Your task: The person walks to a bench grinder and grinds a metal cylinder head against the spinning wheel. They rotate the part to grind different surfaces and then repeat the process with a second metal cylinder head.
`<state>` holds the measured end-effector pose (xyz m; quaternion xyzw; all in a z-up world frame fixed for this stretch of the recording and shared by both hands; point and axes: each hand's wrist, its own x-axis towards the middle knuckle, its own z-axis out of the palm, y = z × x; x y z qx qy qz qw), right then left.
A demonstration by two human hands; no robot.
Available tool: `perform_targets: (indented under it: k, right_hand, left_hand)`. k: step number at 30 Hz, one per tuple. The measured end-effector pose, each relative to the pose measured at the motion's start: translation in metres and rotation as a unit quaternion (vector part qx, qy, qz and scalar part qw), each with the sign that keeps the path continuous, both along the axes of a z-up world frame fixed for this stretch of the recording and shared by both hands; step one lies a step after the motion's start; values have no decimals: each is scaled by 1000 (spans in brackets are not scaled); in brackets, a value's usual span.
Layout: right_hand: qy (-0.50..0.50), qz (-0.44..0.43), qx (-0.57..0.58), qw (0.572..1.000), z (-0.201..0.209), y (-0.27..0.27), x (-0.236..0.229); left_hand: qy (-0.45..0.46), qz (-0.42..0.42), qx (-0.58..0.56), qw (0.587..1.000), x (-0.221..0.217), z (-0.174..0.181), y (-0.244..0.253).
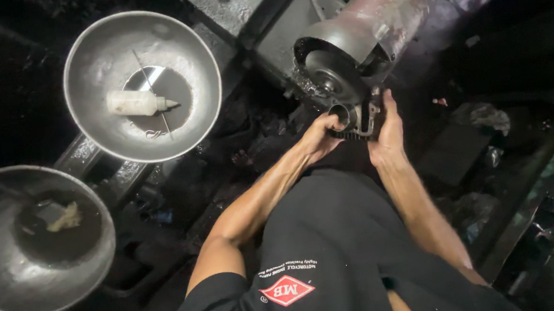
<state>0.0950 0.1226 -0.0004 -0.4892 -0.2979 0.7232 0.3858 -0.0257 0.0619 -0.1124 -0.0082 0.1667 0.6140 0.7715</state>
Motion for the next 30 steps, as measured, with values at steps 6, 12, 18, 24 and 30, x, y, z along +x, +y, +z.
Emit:
perform_targets:
  k: [6,12,18,24,30]
  right_hand:
    - [-37,-26,-58,997,-1,1,4]
    - [-31,-4,-15,999,-6,3,6]
    - [-40,34,-21,998,0,7,-8]
    - [-17,35,-22,999,-10,4,-2]
    - [27,60,-123,990,10,0,49]
  left_hand:
    - [33,-25,-5,999,8,-16,-6]
    - [-22,2,62,998,6,-20,4]
    - [3,-25,-1,1000,-7,-7,-11]
    - [46,-47,34,997,-14,7,-14]
    - [346,-173,84,918,-23,40,-26]
